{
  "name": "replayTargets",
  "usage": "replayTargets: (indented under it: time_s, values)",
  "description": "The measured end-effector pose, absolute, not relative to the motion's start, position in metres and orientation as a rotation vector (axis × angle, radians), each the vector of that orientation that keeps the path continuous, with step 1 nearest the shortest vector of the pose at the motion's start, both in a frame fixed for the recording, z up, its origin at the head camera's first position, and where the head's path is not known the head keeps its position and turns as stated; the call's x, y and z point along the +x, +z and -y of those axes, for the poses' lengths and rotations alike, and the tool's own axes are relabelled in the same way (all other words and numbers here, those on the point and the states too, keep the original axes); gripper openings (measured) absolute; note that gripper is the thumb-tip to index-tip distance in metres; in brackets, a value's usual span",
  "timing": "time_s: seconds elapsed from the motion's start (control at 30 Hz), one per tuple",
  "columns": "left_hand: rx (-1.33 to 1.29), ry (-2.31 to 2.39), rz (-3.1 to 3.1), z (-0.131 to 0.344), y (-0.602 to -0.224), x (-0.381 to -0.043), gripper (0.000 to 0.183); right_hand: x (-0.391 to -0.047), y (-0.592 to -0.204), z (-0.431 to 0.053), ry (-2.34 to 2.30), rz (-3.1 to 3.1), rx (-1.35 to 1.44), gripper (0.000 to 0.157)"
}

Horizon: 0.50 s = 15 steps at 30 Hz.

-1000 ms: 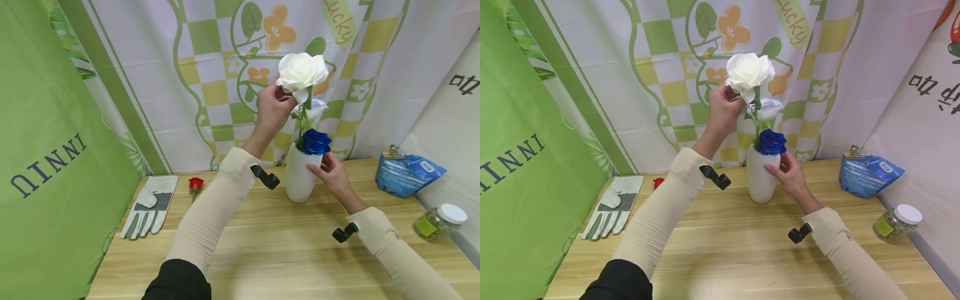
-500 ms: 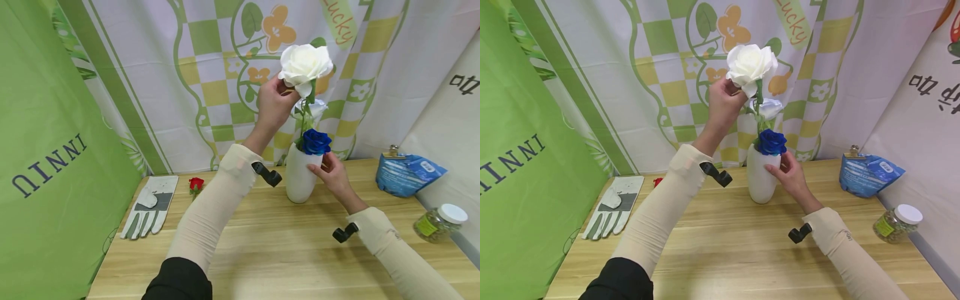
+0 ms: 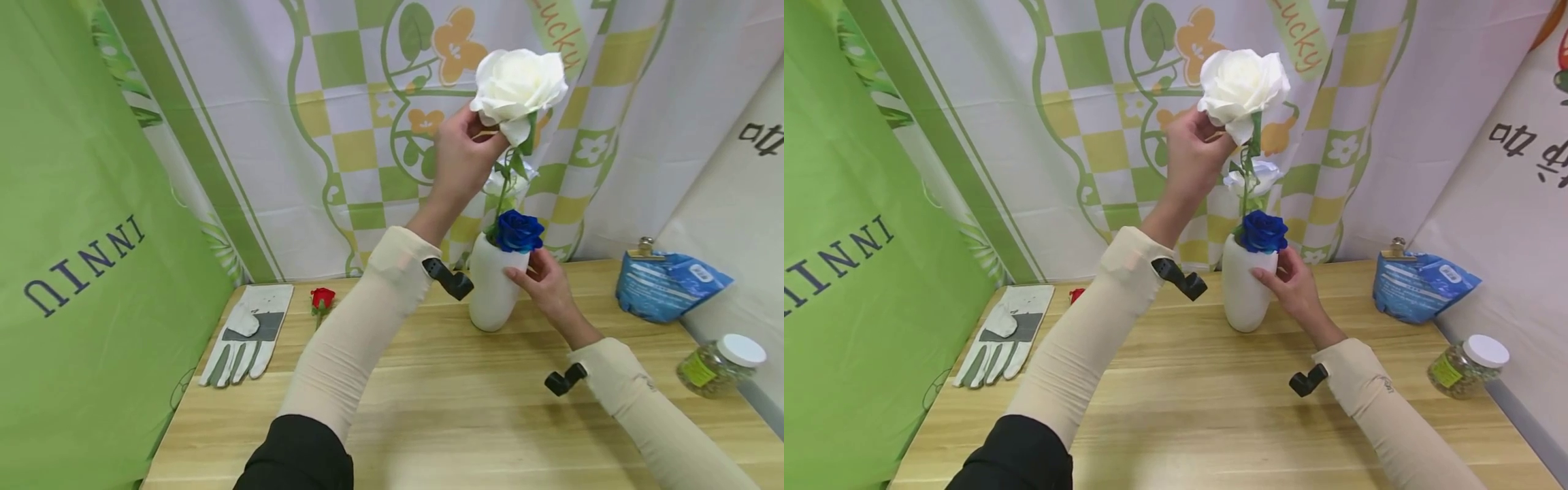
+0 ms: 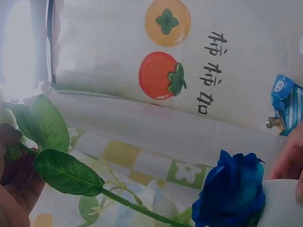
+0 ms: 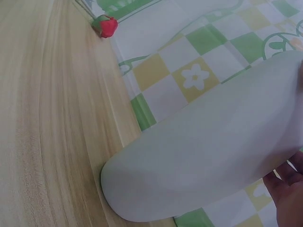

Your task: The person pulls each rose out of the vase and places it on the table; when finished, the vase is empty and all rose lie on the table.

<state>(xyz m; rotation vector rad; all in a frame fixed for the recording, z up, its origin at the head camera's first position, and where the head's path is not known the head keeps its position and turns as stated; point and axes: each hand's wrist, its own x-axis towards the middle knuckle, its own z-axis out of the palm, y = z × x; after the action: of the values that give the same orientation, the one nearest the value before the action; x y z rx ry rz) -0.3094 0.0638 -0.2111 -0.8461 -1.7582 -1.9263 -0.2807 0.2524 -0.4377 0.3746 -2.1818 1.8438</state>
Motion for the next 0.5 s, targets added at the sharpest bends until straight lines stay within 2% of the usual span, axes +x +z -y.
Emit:
replayTargets:
  time_s: [0.5]
  values:
    - [-0.767,-1.866,1.846,-0.064,-0.189,-0.304,0.033,-0.279,-0.436,-0.254,1.813,2.227,0.352,0.049]
